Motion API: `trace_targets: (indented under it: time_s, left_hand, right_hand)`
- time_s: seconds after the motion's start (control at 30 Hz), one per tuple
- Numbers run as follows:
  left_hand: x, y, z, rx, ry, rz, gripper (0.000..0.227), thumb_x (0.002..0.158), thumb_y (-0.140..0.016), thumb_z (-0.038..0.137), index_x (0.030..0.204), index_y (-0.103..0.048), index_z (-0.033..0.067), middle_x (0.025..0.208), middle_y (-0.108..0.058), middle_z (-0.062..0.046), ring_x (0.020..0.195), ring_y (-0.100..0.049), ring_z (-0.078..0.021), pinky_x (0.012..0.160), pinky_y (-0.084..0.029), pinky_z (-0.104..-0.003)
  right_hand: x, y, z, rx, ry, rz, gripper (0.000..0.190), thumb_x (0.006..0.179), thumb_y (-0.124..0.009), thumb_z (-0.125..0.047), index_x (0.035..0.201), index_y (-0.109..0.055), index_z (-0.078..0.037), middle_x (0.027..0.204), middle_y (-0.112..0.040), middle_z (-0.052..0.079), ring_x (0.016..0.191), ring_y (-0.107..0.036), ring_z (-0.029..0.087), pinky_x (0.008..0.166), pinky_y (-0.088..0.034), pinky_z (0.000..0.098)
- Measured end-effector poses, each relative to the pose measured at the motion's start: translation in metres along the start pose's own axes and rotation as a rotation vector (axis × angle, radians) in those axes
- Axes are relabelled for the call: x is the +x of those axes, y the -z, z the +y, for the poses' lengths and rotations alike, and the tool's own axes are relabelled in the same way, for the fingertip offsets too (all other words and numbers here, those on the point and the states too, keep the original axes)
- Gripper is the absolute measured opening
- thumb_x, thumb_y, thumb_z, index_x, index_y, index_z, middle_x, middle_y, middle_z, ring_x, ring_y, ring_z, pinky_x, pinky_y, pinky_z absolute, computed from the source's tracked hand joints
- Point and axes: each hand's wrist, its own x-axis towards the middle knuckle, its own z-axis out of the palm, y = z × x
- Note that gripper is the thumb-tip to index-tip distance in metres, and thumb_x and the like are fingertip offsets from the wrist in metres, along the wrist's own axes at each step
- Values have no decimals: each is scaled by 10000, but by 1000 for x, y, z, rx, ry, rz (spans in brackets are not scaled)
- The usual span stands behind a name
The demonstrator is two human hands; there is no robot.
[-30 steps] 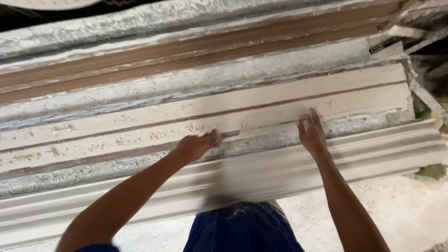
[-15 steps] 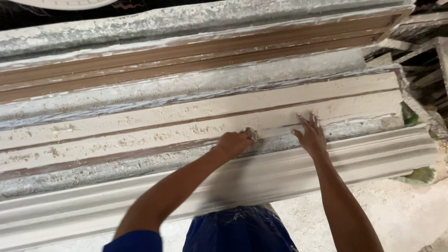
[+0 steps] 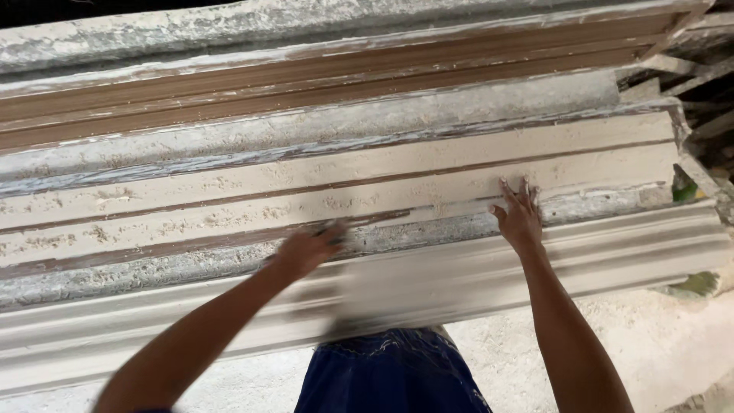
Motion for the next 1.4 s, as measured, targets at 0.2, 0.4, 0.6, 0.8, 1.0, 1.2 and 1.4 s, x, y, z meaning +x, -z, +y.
trace_targets:
  time_s: [0.2,0.4,0.6,0.8,1.0,1.2,1.4]
  left_hand:
    - [81,11,135,385,-461,322,192,900,-667,89,1069,-719,166,1577,-434,-102,860,-730,-287,650,-644,-389]
    - [15,10,25,195,-138,105,479,1113,-501,324,1580,-416,256,1165,-628,-111,780,-737,-266,618,-645,-349]
    - [-55,-12,-99,637,-281,290,711,881,-587,6,1450,-498,424,1645,-310,-15,766,-746,-263,485,-640,-318]
    - [47,-31,30,376,-493,436,595,911,-628,36,1404,-560,360,1566,-413,-61,632,-683,-212,465,-615,-297]
    - [96,-12,167,282,-416,285,311,932,-612,58,1231,-644,136,1629,-387,-159,864,-754,-321,651,-651,-435]
    - [-1,-3,37,-198,-355,217,559,921,-660,138,1463,-533,178,1194,-637,-125,1072,-653,-278,1008,-574,-400]
    - [-67,-11,-86,-348,-21,264,226,960,-641,180,1127,-697,40,1058,-689,-116,783,-729,-228,755,-669,-352]
  right_hand:
    - [1,13,-3,-64,-31,-63,747,901,-677,-522,1578,-394,-381,1720,-187,120,1565,-166,407,1178,-293,617]
    - [1,11,-4,-45,-26,-55,732,905,-659,-529,1572,-402,-371,1712,-199,122,1566,-170,409,1163,-303,610]
    - [4,2,0,-41,13,-27,739,907,-672,-489,1586,-416,-347,1713,-205,161,1563,-166,446,1182,-300,596]
    - [3,10,-5,-39,-13,-59,746,907,-656,-524,1587,-395,-363,1723,-186,131,1575,-156,421,1180,-281,628]
    - [3,30,-14,-89,-77,-139,764,897,-639,-598,1582,-360,-408,1726,-162,102,1570,-158,378,1171,-255,679]
    - [-2,18,-10,-29,-56,-92,757,899,-647,-563,1587,-371,-410,1730,-167,104,1574,-151,395,1171,-261,677]
    - [4,9,-2,2,10,-45,747,905,-689,-531,1578,-423,-345,1719,-184,158,1566,-132,451,1201,-290,586]
